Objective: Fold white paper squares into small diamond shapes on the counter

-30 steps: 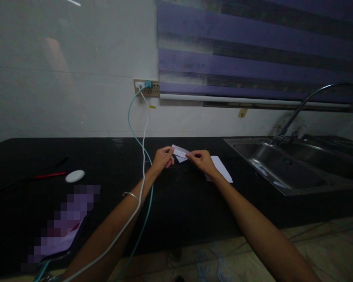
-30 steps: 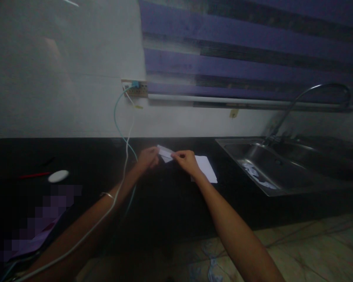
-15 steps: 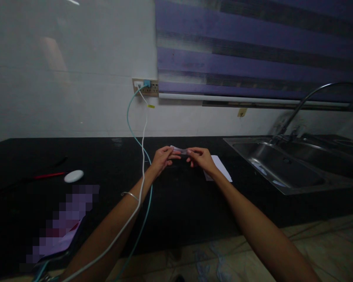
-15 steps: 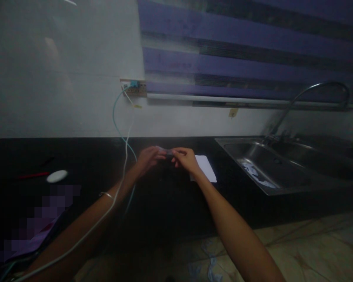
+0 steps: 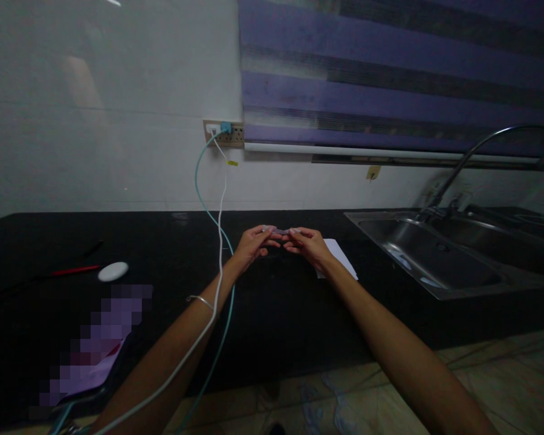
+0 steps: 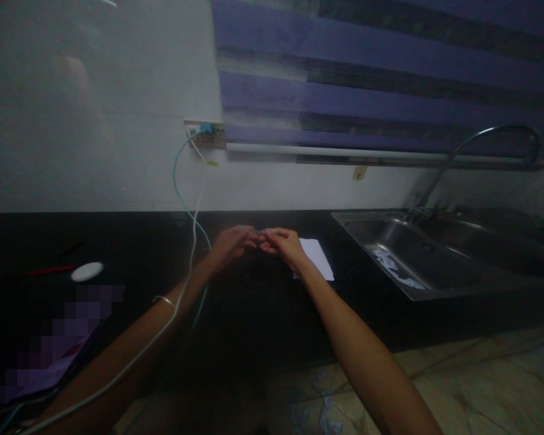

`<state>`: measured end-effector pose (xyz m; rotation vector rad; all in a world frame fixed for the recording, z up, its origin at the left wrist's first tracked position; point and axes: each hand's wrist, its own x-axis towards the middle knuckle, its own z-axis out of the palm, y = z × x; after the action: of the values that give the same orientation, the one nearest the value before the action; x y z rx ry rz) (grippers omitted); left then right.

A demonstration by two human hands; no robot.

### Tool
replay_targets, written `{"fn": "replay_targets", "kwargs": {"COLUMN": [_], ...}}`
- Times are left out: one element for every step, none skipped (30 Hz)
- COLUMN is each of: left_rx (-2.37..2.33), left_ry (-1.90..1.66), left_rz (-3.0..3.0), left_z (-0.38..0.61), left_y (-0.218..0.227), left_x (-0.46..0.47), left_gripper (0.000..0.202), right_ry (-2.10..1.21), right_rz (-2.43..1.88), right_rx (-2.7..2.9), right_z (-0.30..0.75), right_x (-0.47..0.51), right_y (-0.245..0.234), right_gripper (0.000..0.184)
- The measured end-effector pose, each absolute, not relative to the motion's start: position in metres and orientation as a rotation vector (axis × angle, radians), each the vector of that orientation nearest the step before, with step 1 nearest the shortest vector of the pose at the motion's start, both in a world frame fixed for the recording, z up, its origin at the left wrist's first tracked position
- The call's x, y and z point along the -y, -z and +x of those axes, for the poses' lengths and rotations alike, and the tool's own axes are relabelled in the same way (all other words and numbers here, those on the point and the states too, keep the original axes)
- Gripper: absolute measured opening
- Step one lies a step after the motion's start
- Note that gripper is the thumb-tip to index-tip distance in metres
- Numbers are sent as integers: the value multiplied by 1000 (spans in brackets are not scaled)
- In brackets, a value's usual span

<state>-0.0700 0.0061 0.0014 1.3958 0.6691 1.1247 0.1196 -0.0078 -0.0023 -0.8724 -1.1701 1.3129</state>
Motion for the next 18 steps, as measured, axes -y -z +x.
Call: {"fn": "replay_targets", "kwargs": {"left_rx": [-680,-700,-725,-753,-777,-796,-809,-816,-819,-818,-817,-814,-811,-810,-810,-811,-813,-815], "left_ry": [-1123,-1128,-1136,-1144,-1154,-1165,-1177,-1189,-1200,-1210,-1218,-1223,-1227,-1230,-1233,-1235,-1239,-1243], "left_rz": [1411,1424,1432,1435,1436,1436,1439,1443,1453,1467,1484,1505,1528,1551,1573,1591,1603,1607], "left_z": [-70,-70,-70,-70,-70,-70,-69,-69,-69,-69,-69,-68,-68,-68,-68,-67,-67,-67], "left_y": [-2,-2,-1,-1,0,1,2,3,3,4,4,5,5,6,6,6,7,8], "left_x": [-5,-5,-5,-6,-7,-8,-9,-10,-11,-12,-13,-14,-14,-15,-16,-16,-17,-17], "left_gripper": [37,37,37,38,38,38,39,39,40,40,40,39,38,37,35,34,34,33], "right_ry": [-1307,-1300,-1290,-1282,-1274,-1268,-1264,-1261,-1258,-1254,-1246,-1235,-1219,-1202,-1184,-1167,-1150,-1133], "right_rz": [-874,-878,-885,-896,-908,-918,-927,-931,-930,-927,-922,-919,-918,-918,-919,-920,-919,-917], "right_rx": [1169,1165,1159,1152,1147,1142,1137,1131,1125,1119,1113,1110,1109,1112,1122,1138,1160,1183], "right_z": [120,120,120,120,119,119,118,118,118,118,118,118,118,119,119,120,120,120], "right_x": [8,8,8,9,9,9,9,9,9,8,8,7,5,4,4,3,3,2], "right_y": [2,1,1,0,0,-1,-1,-1,-1,0,1,1,2,3,4,4,4,4], "right_gripper": [29,29,28,28,28,29,29,29,29,30,30,30,30,31,31,32,33,34]}}
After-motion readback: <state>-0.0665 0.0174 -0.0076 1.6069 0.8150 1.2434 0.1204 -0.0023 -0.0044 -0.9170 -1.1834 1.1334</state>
